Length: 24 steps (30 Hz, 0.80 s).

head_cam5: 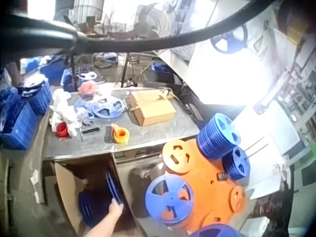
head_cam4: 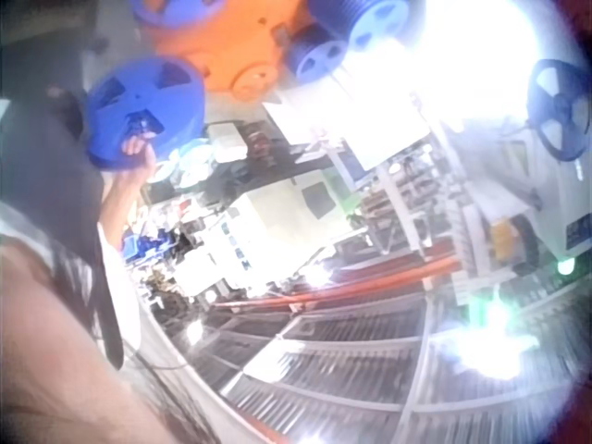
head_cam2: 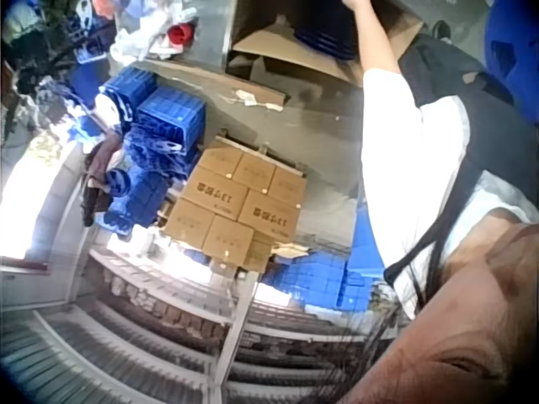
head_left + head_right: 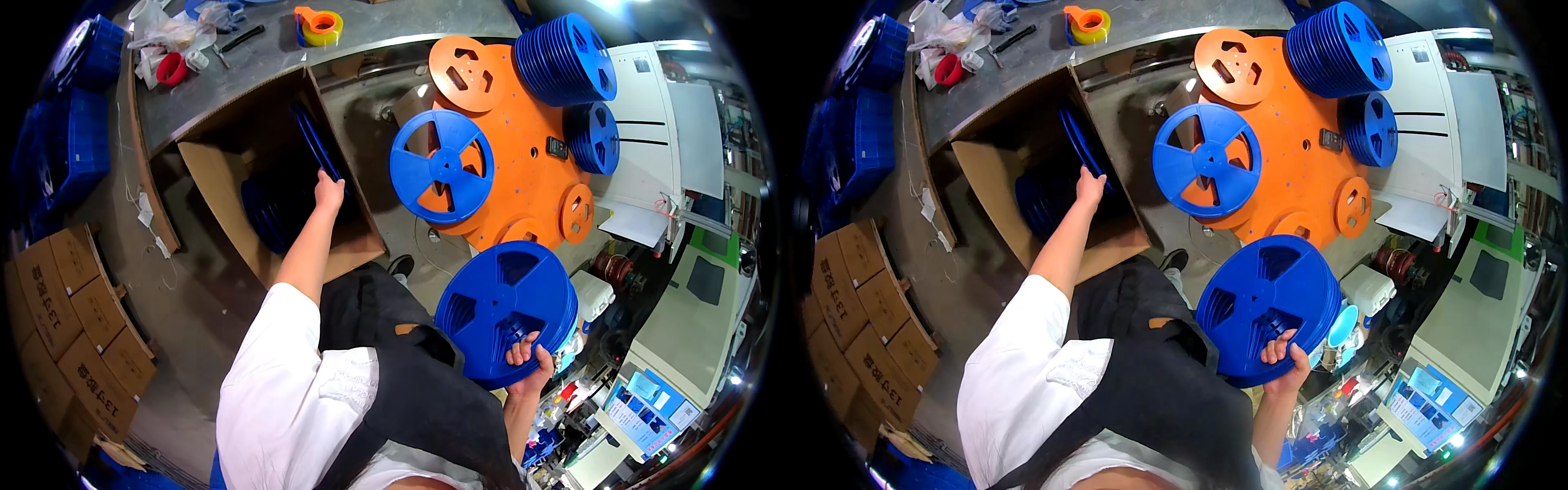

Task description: The person takes blue plastic reels from a stack and places them one by one into a cardboard box.

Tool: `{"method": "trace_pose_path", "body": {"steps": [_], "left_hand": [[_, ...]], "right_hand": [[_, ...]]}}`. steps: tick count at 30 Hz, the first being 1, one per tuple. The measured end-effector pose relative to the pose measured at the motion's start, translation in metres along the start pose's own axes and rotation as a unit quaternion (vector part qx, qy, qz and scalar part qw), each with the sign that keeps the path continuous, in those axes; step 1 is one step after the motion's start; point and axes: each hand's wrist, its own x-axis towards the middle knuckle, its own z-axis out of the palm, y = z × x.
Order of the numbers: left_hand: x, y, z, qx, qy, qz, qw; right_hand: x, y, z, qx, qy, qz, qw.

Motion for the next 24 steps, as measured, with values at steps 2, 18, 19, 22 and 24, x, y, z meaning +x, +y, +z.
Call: {"method": "trace_pose_path", "body": {"steps": [2, 18, 19, 22, 24], "left_hand": [[-0.004, -0.017, 0.003, -0.019, -0.021, -0.005, 1.0], [-0.253, -0.042, -0.116, 0.06, 0.05, 0.388, 0.918], [-0.27, -0.035, -0.123, 0.105, 0.059, 0.441, 0.89], [-0.324, 0.002, -0.146, 0.275, 0.028, 0.553, 0.786], [-0.346, 0.004, -0.144, 0.279, 0.055, 0.596, 0.751]], "right_hand": [[-0.003, -0.001, 0.001, -0.008, -0.001, -0.006, 1.0], [0.054, 0.01, 0.024, 0.2, -0.422, 0.012, 0.884], [0.053, 0.014, 0.031, 0.195, -0.435, 0.024, 0.879], [0.052, 0.006, 0.042, 0.203, -0.485, 0.066, 0.848], [0.047, 0.005, 0.048, 0.206, -0.53, 0.102, 0.816]]}}
